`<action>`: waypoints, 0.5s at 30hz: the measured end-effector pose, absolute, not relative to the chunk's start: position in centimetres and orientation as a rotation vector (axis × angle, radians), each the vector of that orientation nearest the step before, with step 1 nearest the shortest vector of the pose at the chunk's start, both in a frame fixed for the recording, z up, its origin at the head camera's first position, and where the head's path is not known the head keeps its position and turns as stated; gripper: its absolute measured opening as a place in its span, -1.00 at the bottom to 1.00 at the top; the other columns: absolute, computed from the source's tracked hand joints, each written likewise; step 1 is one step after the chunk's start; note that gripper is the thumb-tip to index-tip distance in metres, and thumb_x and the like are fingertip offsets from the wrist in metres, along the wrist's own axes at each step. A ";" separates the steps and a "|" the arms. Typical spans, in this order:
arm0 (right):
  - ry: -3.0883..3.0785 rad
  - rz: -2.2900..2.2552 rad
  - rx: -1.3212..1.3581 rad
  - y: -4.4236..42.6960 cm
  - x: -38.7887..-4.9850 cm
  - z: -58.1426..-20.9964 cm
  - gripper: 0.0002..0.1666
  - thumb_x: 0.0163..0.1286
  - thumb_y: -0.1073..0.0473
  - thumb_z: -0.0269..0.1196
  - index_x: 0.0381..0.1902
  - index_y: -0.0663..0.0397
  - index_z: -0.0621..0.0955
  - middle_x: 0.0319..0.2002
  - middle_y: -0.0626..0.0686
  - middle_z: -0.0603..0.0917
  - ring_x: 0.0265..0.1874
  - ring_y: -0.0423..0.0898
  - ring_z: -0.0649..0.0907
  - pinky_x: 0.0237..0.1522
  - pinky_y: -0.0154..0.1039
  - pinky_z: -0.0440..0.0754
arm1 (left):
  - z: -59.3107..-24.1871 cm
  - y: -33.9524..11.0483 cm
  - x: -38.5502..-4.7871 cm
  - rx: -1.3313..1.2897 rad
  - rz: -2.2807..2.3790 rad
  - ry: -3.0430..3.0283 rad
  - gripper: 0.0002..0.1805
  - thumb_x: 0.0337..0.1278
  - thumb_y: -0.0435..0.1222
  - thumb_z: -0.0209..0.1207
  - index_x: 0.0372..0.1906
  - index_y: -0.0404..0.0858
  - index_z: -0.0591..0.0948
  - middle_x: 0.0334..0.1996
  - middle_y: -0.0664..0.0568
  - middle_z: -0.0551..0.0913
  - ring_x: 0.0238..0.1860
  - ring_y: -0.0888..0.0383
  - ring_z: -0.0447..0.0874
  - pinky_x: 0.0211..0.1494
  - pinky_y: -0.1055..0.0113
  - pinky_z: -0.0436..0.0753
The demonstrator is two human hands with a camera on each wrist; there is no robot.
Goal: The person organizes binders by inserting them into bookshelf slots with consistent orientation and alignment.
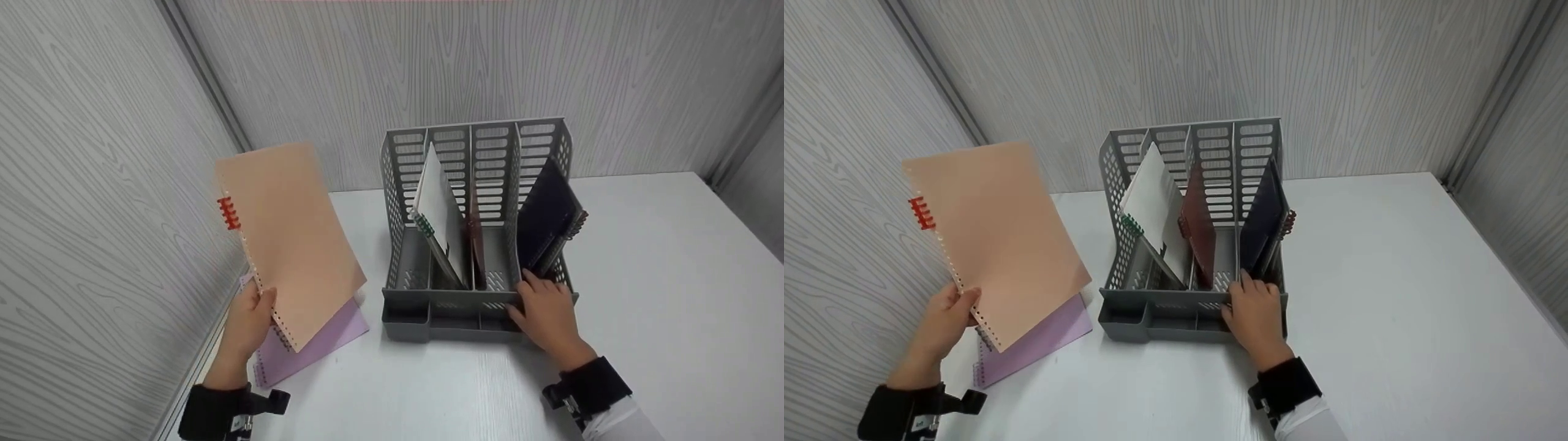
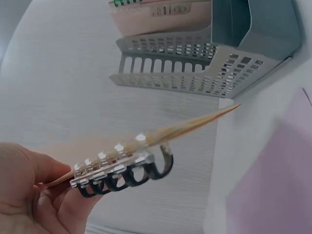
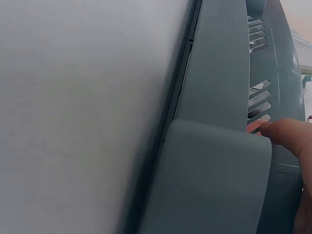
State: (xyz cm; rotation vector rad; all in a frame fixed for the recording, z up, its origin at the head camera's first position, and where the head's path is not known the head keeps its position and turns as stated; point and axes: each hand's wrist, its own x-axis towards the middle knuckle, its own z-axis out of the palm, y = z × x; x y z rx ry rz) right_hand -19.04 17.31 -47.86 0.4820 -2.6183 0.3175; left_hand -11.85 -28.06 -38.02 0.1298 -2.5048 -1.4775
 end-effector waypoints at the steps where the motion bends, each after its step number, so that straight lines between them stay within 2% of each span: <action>1: -2.615 0.318 0.482 17.3 -19.0 -47.9 -0.58 0.10 0.01 0.35 -0.20 0.20 0.55 0.12 0.29 0.50 -0.07 0.26 0.54 -0.09 0.10 0.36 | -37.6 -27.6 -11.7 0.110 -1.418 -2.493 -0.62 0.38 -0.38 -0.17 0.22 -0.43 0.34 -0.26 -0.26 0.58 -0.39 0.12 0.59 -0.39 0.41 0.59; 5: -2.587 0.311 0.487 17.2 -19.0 -47.8 -0.58 0.08 0.03 0.37 -0.22 0.20 0.56 0.09 0.29 0.52 -0.09 0.25 0.55 -0.12 0.09 0.38 | -36.3 -25.7 -11.3 0.022 -1.256 -2.414 -0.68 0.37 -0.36 -0.13 0.08 -0.47 0.42 -0.33 -0.21 0.60 -0.44 0.13 0.53 -0.45 0.45 0.49; 9: -2.537 0.313 0.500 17.2 -18.9 -47.9 -0.61 0.04 0.07 0.41 -0.29 0.20 0.55 0.06 0.29 0.54 -0.11 0.24 0.56 -0.14 0.08 0.39 | -35.3 -24.0 -11.3 -0.098 -1.253 -2.313 -0.69 0.38 -0.35 -0.12 0.05 -0.49 0.44 -0.29 -0.21 0.64 -0.39 0.10 0.61 -0.42 0.44 0.55; 15: -2.557 0.335 0.493 17.2 -18.9 -48.0 -0.62 0.06 0.06 0.39 -0.27 0.18 0.56 0.08 0.29 0.53 -0.09 0.23 0.56 -0.11 0.08 0.38 | -35.0 -21.8 -12.1 -0.196 -1.268 -2.303 -0.64 0.39 -0.32 -0.12 0.11 -0.50 0.41 -0.25 -0.24 0.65 -0.33 0.04 0.67 -0.36 0.26 0.63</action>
